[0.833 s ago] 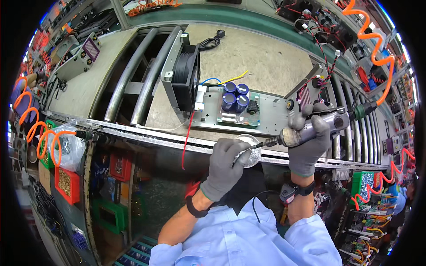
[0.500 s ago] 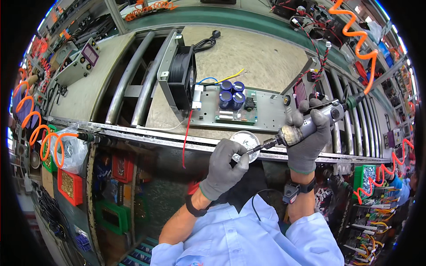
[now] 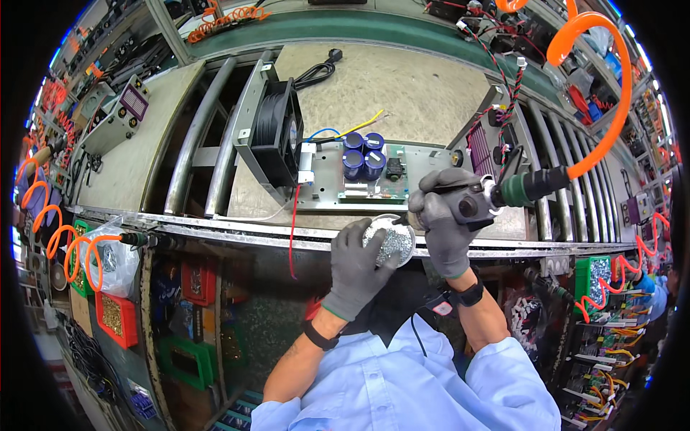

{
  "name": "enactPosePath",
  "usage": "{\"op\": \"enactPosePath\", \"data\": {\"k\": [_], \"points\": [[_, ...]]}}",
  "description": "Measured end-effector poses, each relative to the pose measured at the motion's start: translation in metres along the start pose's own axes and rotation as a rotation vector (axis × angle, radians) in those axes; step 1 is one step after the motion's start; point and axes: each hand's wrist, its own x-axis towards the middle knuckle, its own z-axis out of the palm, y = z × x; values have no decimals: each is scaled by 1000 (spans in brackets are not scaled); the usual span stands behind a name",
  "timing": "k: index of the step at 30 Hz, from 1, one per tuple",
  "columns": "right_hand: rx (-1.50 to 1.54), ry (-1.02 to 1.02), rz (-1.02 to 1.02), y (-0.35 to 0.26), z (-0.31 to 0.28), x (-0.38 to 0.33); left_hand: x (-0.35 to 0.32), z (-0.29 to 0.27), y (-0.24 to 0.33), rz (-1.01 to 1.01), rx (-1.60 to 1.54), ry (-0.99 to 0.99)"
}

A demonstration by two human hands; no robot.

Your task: Assembling internal components and screwing a metal casing for a power inverter on a factory assembly line.

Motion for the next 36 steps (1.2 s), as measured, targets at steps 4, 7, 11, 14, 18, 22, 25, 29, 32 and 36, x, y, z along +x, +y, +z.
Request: {"op": "enactPosePath", "data": {"k": [4, 7, 11, 14, 18, 22, 25, 29, 32, 36], "points": [[-49, -13, -16, 17, -1, 2, 1, 2, 5, 32, 67, -33], [-201, -74, -107, 27, -4, 6, 4, 2, 4, 8, 84, -65], [-227, -110, -53, 34, -6, 6, 6, 1, 1, -16, 77, -109], [-220, -63, -17, 39, -5, 3, 7, 2, 1, -28, 89, -104], [-257, -106, -28, 45, -7, 0, 7, 3, 1, -35, 91, -103], [-208, -45, -14, 46, -1, 4, 6, 3, 1, -27, 94, -86], [-250, -56, -19, 33, 10, 10, 6, 4, 1, -36, 89, -78], [-2, -176, -43, 15, 37, 15, 6, 4, 1, -53, 103, -80], [49, -133, 80, 17, 62, 27, 4, 4, -1, -65, 86, -108], [-82, -236, -147, 35, 89, 44, 1, 7, -7, -66, 94, -131]]}}
